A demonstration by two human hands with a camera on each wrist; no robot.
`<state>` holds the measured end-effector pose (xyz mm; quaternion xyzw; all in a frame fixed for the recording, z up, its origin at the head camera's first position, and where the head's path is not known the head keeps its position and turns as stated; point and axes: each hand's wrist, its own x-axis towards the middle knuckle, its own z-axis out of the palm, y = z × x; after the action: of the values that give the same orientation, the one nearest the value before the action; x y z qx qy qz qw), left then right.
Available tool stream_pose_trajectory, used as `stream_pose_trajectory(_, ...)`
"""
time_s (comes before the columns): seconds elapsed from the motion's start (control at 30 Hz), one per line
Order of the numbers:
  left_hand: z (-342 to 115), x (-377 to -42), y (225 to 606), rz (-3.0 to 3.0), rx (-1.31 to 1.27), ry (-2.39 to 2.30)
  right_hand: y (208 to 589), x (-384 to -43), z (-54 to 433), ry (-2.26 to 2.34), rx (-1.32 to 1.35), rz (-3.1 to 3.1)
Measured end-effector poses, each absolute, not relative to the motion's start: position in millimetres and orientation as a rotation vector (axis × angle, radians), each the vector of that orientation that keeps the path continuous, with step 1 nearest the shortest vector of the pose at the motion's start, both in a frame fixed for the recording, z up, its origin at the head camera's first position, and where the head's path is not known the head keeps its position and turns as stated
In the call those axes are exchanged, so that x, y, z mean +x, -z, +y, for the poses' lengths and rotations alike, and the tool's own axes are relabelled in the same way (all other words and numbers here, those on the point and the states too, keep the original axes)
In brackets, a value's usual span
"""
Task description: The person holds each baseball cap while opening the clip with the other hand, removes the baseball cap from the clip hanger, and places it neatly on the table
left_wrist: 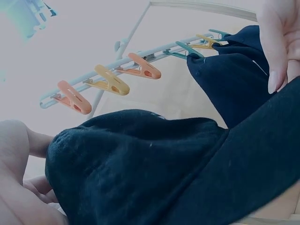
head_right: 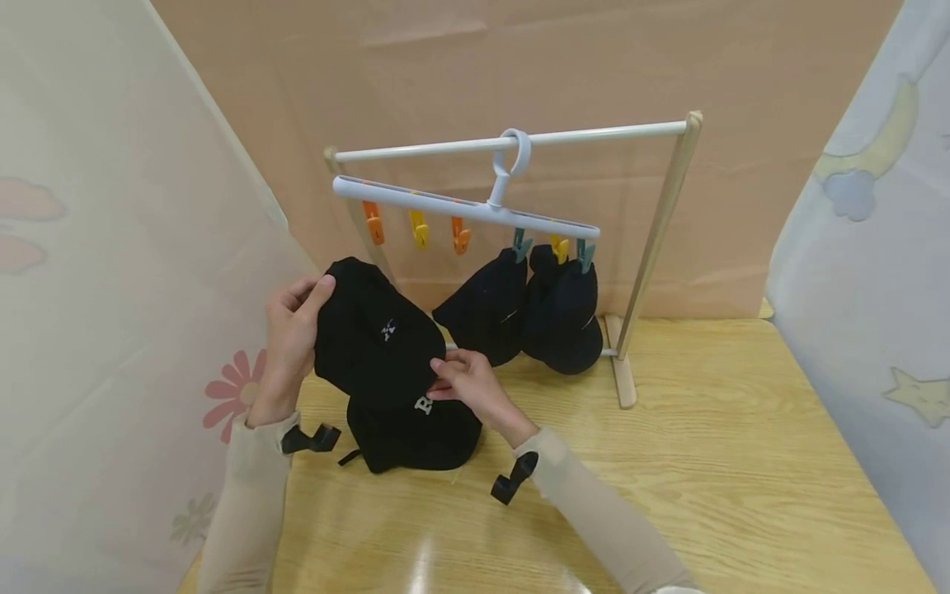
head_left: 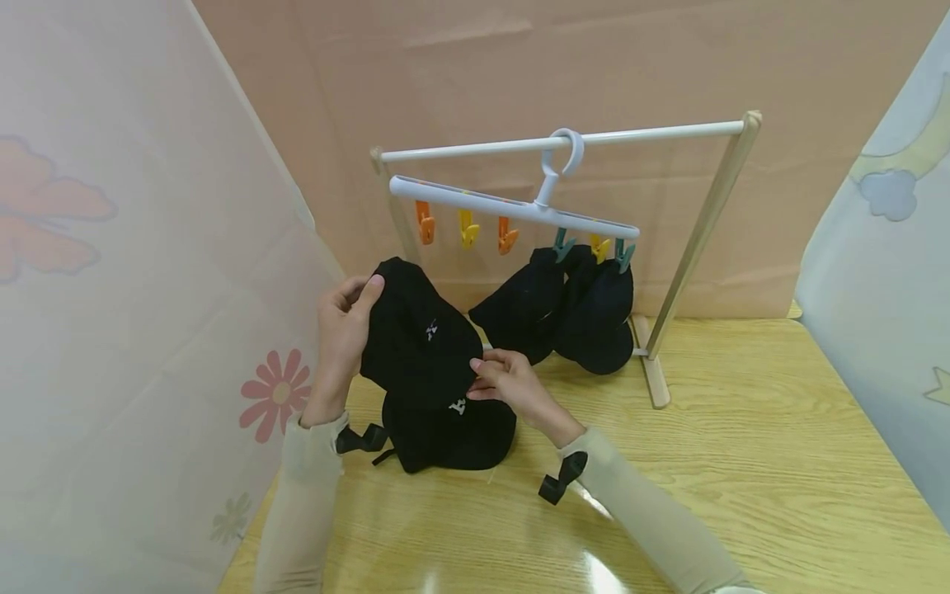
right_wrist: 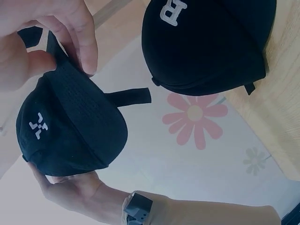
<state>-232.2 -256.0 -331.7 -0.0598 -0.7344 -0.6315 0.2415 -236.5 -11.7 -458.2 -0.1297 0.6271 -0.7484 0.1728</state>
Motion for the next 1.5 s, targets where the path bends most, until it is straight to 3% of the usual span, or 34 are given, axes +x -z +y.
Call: stream_pose_trajectory(1.5,-262,-221,351,-2.003,-0.192,2.053,467,-230,14,2.133,-0.336,1.79)
